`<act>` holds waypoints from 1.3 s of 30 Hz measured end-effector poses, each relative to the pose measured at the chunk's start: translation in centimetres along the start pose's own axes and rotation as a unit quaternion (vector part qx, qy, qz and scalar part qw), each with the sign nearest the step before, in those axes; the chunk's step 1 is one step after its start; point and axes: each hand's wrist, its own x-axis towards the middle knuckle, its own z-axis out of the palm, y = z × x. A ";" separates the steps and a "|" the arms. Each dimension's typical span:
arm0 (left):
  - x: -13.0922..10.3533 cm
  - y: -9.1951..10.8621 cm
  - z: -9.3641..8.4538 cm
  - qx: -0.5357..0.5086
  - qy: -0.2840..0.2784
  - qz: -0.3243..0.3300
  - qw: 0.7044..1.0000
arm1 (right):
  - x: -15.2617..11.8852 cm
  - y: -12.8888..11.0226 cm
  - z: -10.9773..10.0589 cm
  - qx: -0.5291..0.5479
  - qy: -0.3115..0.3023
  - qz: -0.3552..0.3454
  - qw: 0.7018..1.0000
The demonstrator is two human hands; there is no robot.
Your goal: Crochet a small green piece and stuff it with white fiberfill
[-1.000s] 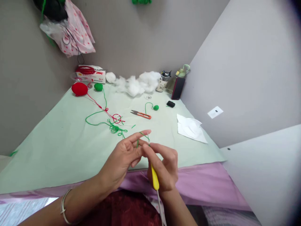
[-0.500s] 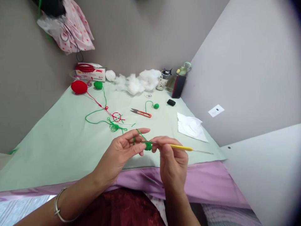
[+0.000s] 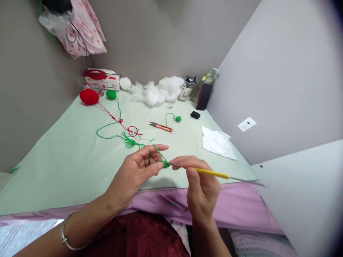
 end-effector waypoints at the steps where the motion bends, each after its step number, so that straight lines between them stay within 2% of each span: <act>1: 0.0 0.0 0.0 0.012 0.007 0.004 1.000 | -0.1 -0.1 0.1 -0.030 -0.013 -0.028 0.999; 3: -0.2 -0.1 0.2 0.032 0.026 0.018 0.999 | -0.4 0.1 0.3 -0.111 -0.040 -0.098 0.988; 5: -0.2 -0.1 0.5 0.028 0.039 0.022 0.999 | -0.9 0.7 0.8 -0.215 -0.033 -0.181 0.959; 7: -0.1 -0.1 0.7 -0.022 0.030 -0.021 0.999 | -1.3 1.5 1.2 -0.291 0.006 -0.253 0.923; 8: 0.0 -0.1 0.7 -0.056 0.018 -0.058 0.997 | -1.4 1.8 1.3 -0.299 0.014 -0.261 0.918; 10: 0.2 0.0 0.6 -0.120 -0.005 -0.120 0.985 | -1.3 2.0 1.4 -0.245 0.023 -0.212 0.946; 12: 0.5 0.2 0.3 -0.145 -0.011 -0.133 0.980 | -0.9 1.7 1.3 -0.126 0.050 -0.110 0.985; 13: 0.5 0.3 0.2 -0.143 -0.009 -0.125 0.982 | -0.6 1.4 1.3 -0.057 0.065 -0.060 0.994; 16: 0.4 0.4 0.3 -0.110 -0.015 -0.098 0.989 | 0.1 0.6 1.6 0.068 0.068 0.028 0.995; 19: 0.1 0.1 0.7 -0.067 -0.003 -0.050 0.997 | -0.2 0.7 1.8 0.017 0.047 0.019 0.999; 21: 0.1 -0.2 0.9 -0.056 0.013 -0.028 0.998 | -0.8 1.1 1.8 -0.082 0.038 -0.057 0.994; 23: 0.2 -0.3 0.9 -0.080 0.001 -0.058 0.995 | -1.3 1.5 1.5 -0.182 0.030 -0.151 0.971; 25: 0.5 -0.4 0.7 -0.130 -0.031 -0.116 0.984 | -1.4 1.6 1.2 -0.218 0.032 -0.181 0.958; 27: 0.8 -0.4 0.5 -0.176 -0.049 -0.146 0.972 | -1.1 1.4 0.9 -0.163 0.061 -0.122 0.977; 29: 1.0 -0.4 0.4 -0.191 -0.039 -0.128 0.972 | -0.6 1.0 0.7 -0.062 0.095 -0.027 0.993; 31: 1.0 -0.5 0.5 -0.165 -0.025 -0.095 0.981 | -0.2 0.7 0.8 0.021 0.096 0.036 0.994; 34: 0.8 -0.7 0.8 -0.103 -0.028 -0.064 0.992 | -0.1 0.8 1.0 0.048 0.055 0.068 0.995; 39: 0.7 -0.5 1.0 -0.077 -0.008 -0.050 0.996 | -0.3 1.3 0.6 0.080 0.061 0.113 0.988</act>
